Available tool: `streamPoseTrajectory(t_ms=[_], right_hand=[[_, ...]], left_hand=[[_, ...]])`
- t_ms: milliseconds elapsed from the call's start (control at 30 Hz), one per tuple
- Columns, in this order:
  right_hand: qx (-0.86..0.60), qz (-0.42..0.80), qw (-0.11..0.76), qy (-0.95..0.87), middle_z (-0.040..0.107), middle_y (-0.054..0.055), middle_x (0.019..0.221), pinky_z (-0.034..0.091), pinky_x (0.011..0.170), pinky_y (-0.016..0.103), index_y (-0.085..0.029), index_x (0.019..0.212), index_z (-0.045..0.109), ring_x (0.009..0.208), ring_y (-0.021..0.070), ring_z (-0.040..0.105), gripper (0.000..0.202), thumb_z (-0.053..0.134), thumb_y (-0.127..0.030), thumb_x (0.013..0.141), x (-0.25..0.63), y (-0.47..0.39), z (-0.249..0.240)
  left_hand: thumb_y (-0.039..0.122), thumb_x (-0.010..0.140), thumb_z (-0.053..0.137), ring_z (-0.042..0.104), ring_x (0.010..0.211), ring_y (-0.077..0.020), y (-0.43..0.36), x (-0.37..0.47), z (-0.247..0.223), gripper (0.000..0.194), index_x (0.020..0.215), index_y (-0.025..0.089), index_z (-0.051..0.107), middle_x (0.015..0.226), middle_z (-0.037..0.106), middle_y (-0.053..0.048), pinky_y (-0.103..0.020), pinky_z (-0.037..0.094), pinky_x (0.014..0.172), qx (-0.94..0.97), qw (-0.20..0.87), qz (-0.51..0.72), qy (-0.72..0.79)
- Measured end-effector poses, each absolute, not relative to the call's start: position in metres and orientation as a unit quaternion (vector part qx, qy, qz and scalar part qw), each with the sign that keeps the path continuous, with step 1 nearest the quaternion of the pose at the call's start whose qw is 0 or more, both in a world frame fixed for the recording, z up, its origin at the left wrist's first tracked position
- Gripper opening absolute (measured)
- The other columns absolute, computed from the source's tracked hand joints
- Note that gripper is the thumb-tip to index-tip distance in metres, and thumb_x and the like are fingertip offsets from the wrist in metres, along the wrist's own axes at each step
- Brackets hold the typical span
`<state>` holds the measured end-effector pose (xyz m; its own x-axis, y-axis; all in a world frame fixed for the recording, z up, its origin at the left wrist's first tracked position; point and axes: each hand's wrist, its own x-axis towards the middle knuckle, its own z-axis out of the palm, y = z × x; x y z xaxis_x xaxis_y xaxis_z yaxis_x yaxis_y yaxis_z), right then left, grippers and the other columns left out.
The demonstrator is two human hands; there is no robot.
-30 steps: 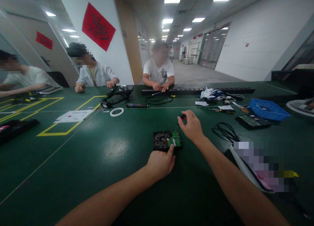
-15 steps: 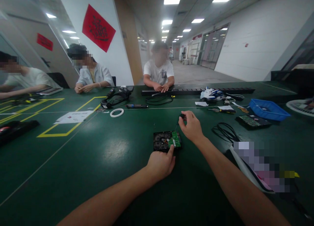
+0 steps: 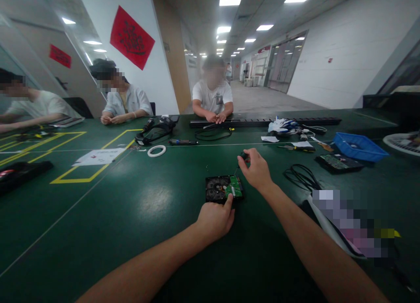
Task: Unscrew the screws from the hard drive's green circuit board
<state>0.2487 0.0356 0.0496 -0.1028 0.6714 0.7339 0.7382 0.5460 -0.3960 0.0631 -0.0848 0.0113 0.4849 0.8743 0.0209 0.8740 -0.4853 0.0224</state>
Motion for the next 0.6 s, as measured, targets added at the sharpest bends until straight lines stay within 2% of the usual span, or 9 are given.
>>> streamPoseTrajectory(t_ms=[200, 600], right_hand=[[-0.464, -0.044, 0.464, -0.753, 0.064, 0.013, 0.109, 0.053, 0.081, 0.041, -0.018, 0.120, 0.054, 0.090, 0.0260, 0.064, 0.030, 0.051, -0.032, 0.095, 0.2489, 0.0349, 0.0496], [-0.458, -0.033, 0.482, -0.746, 0.064, 0.012, 0.111, 0.055, 0.076, 0.040, -0.021, 0.114, 0.056, 0.084, 0.0240, 0.064, 0.026, 0.057, -0.035, 0.092, 0.2502, 0.0366, 0.0496]], left_hand=[[0.036, 0.098, 0.041, 0.071, 0.076, -0.0266, -0.0856, 0.0628, 0.0123, 0.057, 0.150, 0.012, 0.036, 0.090, 0.073, -0.014, -0.038, 0.054, 0.070, 0.862, 0.007, 0.018, 0.506], [0.036, 0.098, 0.039, 0.071, 0.077, -0.0274, -0.0848, 0.0621, 0.0111, 0.058, 0.150, 0.011, 0.035, 0.089, 0.074, -0.015, -0.040, 0.054, 0.071, 0.863, 0.012, 0.016, 0.505]])
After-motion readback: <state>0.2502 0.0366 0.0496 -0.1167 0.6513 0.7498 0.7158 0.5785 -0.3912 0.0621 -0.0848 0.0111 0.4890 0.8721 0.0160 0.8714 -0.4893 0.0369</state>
